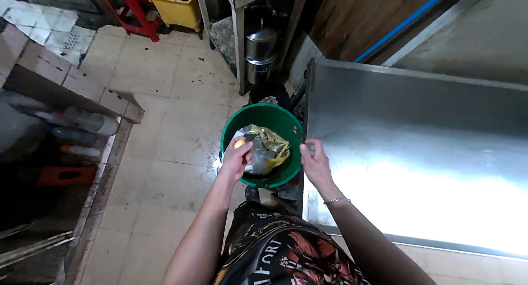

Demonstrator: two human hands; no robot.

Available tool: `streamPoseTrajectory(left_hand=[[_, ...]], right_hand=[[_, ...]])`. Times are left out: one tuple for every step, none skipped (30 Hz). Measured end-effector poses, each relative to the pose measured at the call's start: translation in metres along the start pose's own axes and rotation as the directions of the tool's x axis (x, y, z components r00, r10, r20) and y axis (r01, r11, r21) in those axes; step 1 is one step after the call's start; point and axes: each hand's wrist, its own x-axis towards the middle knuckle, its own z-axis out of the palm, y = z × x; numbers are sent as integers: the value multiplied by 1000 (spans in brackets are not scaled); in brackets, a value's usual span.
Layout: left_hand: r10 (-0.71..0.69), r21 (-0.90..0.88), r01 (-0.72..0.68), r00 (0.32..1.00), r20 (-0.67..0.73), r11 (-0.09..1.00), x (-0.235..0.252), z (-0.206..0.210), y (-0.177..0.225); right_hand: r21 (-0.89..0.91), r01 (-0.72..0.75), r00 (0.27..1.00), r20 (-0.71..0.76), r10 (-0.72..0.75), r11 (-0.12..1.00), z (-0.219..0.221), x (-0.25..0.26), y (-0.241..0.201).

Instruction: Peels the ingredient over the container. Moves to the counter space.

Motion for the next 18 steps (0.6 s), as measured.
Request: streamPoseTrajectory(left_hand=[[-10,47,11,1000,-19,999,0,-2,0],[-27,92,31,999,-35,995,1,-6,-1],[-46,130,53,998,-51,990,3,-10,-3],[-64,156,72,996,-57,985,5,-16,-4],[-80,169,89,995,-61,982,7,-20,-5],[-97,177,107,993,-65,978,8,-24,-5],[-115,182,126,991,-67,975,9,-26,-5],[-131,186,141,989,-64,972,10,-28,-8],[-148,195,157,987,-59,968,12,-30,-13],[-156,200,165,986,-58,966,15,-29,-17],[-154,206,164,986,-64,965,22,-27,-19],[-140,206,153,987,-78,967,28,-24,-18],[-124,200,142,987,-99,969,30,-22,-19],[-114,192,136,986,-120,972,30,-21,-21],[-99,176,124,985,-142,977,31,-18,-23],[-84,162,109,984,-154,981,33,-14,-22],[-74,155,101,983,-167,983,33,-9,-20],[-70,157,98,982,-177,983,33,-6,-19]], right_hand=[[-82,-33,999,-45,30,996,-12,-2,5],[-171,-81,995,-75,69,982,-24,-4,10],[-257,-128,990,-89,108,958,-35,-8,15],[-317,-157,986,-107,129,935,-45,-13,20],[-333,-164,983,-137,124,929,-54,-18,25],[-314,-152,980,-173,101,937,-60,-21,31],[-266,-127,977,-199,75,956,-63,-21,43],[-215,-140,978,-185,100,967,-64,-20,60],[-165,-229,970,-119,211,959,-63,-19,73],[-138,-312,950,-51,308,940,-61,-19,79],[-127,-349,936,7,352,929,-58,-19,70],[-97,-335,938,64,341,937,-53,-22,51],[-35,-296,945,136,298,955,-46,-28,35],[59,-257,942,238,237,964,-41,-35,26],[145,-243,915,363,177,959,-37,-36,22],[173,-246,868,477,137,954,-34,-29,24],[102,-249,825,543,156,963,-31,-20,28],[-76,-239,805,542,241,968,-28,-13,30]])
